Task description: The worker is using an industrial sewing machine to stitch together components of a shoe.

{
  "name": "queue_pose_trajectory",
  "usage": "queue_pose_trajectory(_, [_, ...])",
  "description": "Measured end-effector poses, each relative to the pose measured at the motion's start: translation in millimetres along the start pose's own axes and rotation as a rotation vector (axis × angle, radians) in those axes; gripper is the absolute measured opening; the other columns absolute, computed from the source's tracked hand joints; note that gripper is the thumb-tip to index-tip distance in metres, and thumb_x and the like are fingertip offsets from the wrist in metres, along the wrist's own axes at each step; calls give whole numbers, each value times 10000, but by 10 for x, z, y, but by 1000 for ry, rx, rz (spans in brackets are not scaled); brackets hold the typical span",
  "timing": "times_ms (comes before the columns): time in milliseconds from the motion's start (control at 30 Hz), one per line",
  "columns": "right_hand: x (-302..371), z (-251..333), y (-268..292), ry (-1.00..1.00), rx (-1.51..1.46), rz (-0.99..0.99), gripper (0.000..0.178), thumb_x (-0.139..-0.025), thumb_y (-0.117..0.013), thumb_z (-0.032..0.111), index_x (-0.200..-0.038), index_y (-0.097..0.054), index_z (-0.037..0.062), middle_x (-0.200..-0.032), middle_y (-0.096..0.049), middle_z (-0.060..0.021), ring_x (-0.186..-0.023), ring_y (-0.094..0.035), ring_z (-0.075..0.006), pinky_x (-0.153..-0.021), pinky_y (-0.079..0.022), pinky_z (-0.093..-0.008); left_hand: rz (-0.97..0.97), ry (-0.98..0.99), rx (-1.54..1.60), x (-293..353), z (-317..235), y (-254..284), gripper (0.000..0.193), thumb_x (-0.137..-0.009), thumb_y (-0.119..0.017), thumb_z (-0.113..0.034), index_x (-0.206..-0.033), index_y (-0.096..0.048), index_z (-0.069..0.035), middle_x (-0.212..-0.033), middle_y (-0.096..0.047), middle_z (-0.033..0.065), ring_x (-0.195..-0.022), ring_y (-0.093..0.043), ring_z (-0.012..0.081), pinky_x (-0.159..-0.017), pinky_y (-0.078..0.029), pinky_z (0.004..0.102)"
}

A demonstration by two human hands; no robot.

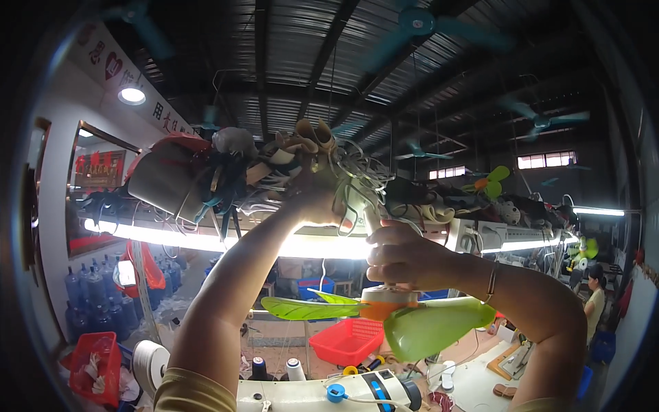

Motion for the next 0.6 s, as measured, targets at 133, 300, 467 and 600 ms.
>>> queue_pose_trajectory(133, [-83, -67, 139, 8, -128, -48, 344, -625, -710, 142, -929, -547, 142, -963, -539, -27, -1047, -469, -295, -901, -369, -439, 320, 83, 298, 34, 227, -683, 552, -644, -656, -576, -870, -664, -73, -850, -633, 144, -845, -589, 283, -794, -424, 376])
queue_pose_trajectory(300, [-42, -148, 218, -120, -221, -64, 301, -668, -703, 138, -937, -568, 154, -1021, -526, -38, -1095, -448, -305, -940, -354, -465, 423, 113, 290, -1, 43, -333, 548, -652, -651, -575, -858, -661, -67, -811, -633, 141, -802, -596, 272, -758, -436, 370])
queue_pose_trajectory(467, [54, -21, 76, -111, -123, -46, 499, -552, -749, 39, -987, -533, 157, -1111, -483, -76, -1179, -369, -352, -940, -348, -491, 426, 53, 362, -68, 70, -634, 523, -651, -685, -526, -880, -653, -57, -845, -637, 135, -817, -592, 261, -756, -436, 360])
queue_pose_trajectory(600, [136, -55, 142, -266, 14, 49, 724, -565, -759, 66, -1195, -448, 243, -1279, -390, -93, -1277, -207, -370, -1010, -251, -536, 366, 51, 375, -60, 129, -647, 568, -630, -720, -493, -961, -625, -41, -873, -631, 151, -831, -589, 271, -771, -440, 352])
Point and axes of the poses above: each hand's wrist, its own x-axis away from the middle knuckle, its own y-axis out of the back of the hand, z = x × y, the point moved 9 cm from there along -x, towards the middle knuckle
